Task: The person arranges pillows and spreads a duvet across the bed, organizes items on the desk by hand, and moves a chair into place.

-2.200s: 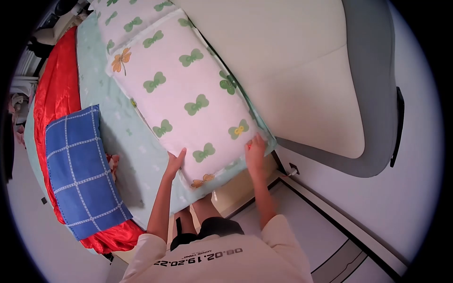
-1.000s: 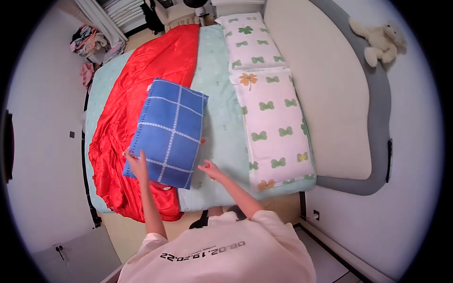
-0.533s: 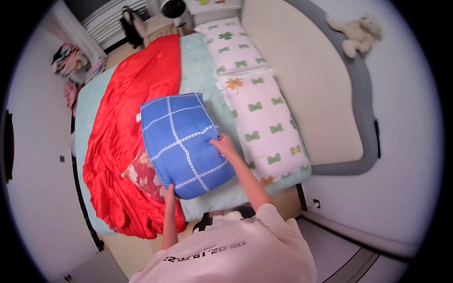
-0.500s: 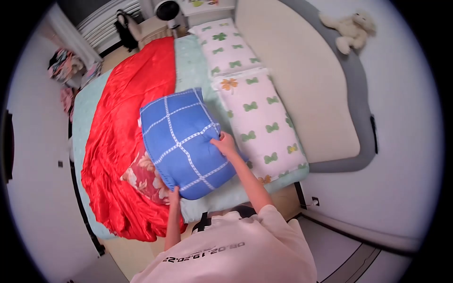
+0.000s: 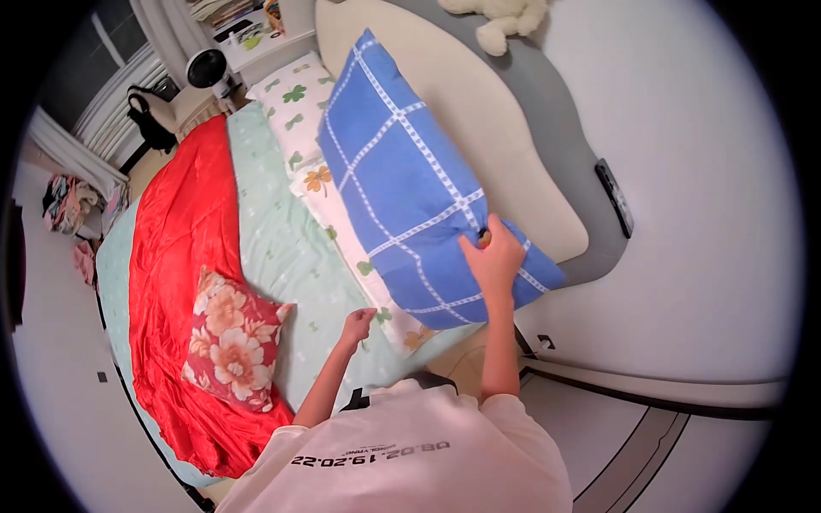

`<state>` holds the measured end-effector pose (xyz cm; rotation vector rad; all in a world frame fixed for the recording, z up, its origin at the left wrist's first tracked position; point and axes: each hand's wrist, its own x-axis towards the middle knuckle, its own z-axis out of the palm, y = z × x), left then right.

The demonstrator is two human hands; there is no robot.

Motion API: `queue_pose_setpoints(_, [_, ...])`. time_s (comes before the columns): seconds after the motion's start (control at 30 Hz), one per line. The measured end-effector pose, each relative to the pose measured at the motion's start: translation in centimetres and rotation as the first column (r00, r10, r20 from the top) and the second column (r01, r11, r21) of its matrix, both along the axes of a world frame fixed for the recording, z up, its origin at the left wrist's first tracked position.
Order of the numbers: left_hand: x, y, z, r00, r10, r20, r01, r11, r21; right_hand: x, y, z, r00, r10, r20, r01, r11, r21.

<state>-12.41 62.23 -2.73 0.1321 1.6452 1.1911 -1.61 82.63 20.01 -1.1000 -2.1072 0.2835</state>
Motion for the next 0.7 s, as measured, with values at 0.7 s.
queue_pose_setpoints(0.7, [-6.5, 5.6, -21.0, 0.993, -0.008, -0.116, -0.029, 0.949, -0.315, -4.2, 14.2, -13.4, 0.94, 0.053, 0.337, 0.032, 0.97, -0.24])
